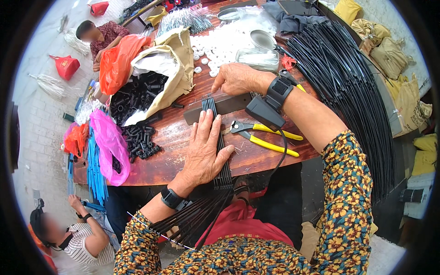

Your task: Assemble umbrella frames and ribs at a workshop table.

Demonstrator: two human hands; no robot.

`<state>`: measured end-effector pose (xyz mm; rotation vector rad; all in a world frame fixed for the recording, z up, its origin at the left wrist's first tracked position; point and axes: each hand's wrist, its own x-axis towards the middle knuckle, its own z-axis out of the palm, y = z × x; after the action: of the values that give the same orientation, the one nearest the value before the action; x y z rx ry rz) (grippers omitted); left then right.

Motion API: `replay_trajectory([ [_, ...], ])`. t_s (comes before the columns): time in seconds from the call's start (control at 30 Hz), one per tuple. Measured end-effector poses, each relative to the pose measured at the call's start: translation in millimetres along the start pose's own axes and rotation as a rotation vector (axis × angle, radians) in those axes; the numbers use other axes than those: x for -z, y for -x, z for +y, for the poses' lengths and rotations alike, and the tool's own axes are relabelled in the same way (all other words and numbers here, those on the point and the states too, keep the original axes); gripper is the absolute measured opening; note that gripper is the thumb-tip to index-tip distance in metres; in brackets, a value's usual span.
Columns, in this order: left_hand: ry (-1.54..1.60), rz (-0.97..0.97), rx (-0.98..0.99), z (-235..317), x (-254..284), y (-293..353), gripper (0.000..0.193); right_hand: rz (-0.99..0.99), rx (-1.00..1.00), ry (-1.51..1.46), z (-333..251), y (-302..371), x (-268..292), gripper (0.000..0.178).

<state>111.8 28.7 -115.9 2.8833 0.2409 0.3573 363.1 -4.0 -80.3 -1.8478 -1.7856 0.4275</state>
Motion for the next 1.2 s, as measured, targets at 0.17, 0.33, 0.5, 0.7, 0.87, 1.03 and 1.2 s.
replay_trajectory([
  [0.17,0.000,-0.006,0.001,-0.4,-0.2,-0.1,0.074,-0.004,-0.005,0.025,-0.6,-0.7,-0.1,0.039],
  [0.33,0.000,-0.001,-0.005,0.0,0.2,-0.5,0.074,0.012,0.023,-0.014,7.1,-3.0,-4.6,0.038],
  [0.5,-0.010,0.006,-0.004,0.2,0.4,0.3,0.074,-0.023,0.000,-0.101,3.2,-2.0,-2.3,0.037],
  [0.7,-0.007,0.010,-0.004,-0.2,-0.3,0.7,0.074,-0.059,-0.064,-0.099,-8.6,0.8,5.4,0.036],
  [0.87,-0.001,-0.004,-0.001,1.6,1.3,-0.4,0.075,-0.025,-0.012,-0.139,5.1,-0.3,-2.0,0.035],
  [1.03,0.014,-0.010,0.005,0.8,0.5,-0.4,0.075,-0.051,-0.021,-0.130,-1.1,1.1,1.5,0.035],
  [1.2,0.008,-0.013,0.010,-0.2,-0.8,0.2,0.075,-0.060,-0.009,-0.102,-0.7,-2.5,0.6,0.034],
])
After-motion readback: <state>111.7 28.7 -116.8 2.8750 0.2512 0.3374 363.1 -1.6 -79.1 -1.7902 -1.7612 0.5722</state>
